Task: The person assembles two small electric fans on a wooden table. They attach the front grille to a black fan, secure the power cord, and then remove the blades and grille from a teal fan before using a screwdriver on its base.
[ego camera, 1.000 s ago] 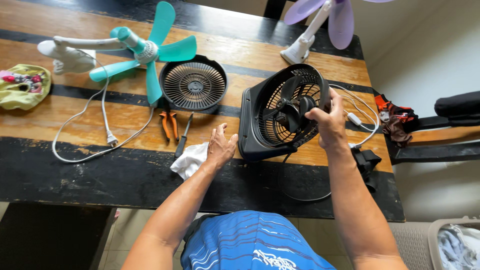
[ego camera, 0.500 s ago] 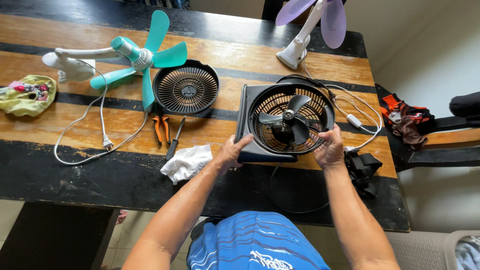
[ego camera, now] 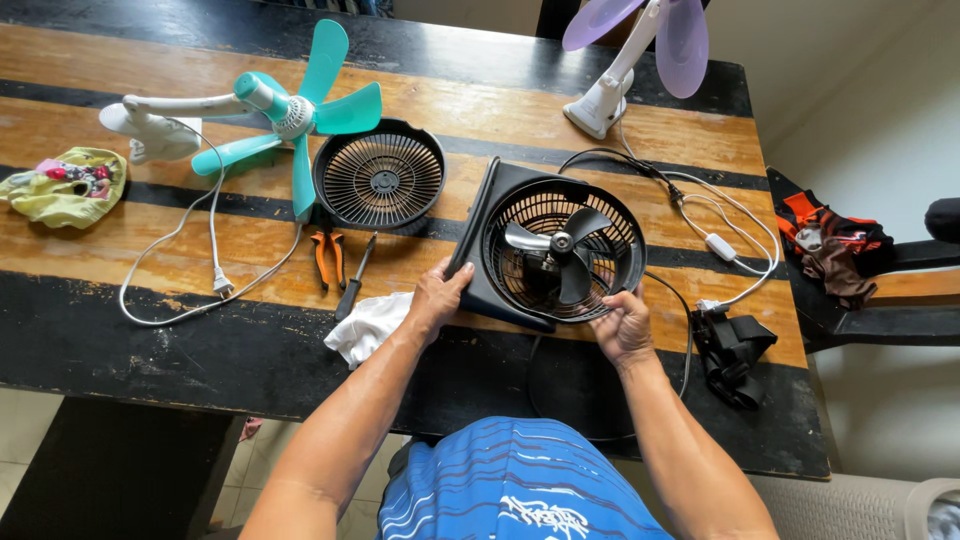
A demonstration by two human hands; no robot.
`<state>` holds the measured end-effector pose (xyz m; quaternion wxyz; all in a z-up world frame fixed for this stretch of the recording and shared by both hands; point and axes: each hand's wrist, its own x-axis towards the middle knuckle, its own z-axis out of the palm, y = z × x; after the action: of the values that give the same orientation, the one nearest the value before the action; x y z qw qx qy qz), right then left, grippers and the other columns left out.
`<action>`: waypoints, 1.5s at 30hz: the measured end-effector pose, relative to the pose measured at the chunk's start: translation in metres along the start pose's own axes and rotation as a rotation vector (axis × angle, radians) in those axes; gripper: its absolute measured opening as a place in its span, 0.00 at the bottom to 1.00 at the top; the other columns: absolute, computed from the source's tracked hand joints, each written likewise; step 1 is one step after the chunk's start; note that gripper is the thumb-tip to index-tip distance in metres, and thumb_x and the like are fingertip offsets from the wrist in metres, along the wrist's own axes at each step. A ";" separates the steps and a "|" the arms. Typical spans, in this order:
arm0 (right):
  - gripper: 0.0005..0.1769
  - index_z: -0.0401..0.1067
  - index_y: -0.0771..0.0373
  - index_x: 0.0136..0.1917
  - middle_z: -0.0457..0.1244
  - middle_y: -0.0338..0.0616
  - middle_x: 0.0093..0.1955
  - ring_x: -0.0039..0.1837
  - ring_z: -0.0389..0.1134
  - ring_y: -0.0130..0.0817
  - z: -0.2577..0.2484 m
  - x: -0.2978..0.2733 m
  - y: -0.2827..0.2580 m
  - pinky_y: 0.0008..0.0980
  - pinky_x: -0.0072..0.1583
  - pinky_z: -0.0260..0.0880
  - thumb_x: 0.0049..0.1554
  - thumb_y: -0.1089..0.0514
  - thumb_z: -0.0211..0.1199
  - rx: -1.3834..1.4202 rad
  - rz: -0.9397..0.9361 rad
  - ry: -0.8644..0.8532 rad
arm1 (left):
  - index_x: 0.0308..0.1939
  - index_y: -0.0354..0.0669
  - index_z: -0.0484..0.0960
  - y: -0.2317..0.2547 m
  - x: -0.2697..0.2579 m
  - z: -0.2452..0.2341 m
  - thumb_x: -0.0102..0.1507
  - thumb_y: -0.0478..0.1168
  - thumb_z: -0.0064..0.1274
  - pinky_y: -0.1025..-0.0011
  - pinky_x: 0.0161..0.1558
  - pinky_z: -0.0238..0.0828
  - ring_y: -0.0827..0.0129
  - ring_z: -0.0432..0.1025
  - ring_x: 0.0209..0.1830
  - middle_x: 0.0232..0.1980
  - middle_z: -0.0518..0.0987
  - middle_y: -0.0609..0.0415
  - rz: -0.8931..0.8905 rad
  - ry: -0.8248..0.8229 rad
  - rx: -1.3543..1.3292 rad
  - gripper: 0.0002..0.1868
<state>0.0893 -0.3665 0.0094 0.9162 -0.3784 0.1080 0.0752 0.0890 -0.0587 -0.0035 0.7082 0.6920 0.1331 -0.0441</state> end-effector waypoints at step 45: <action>0.34 0.66 0.64 0.65 0.49 0.64 0.74 0.76 0.49 0.60 0.048 -0.026 0.052 0.53 0.75 0.49 0.47 0.56 0.70 -1.578 -0.670 0.512 | 0.54 0.38 0.73 -0.042 0.155 -0.100 0.66 0.71 0.37 0.57 0.41 0.74 0.53 0.80 0.39 0.47 0.83 0.43 -0.575 0.198 -0.479 0.38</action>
<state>0.0593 -0.2971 0.0141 0.3111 -0.9154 0.1101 -0.2307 0.2144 0.0572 -0.0838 0.7922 0.4422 0.3961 -0.1416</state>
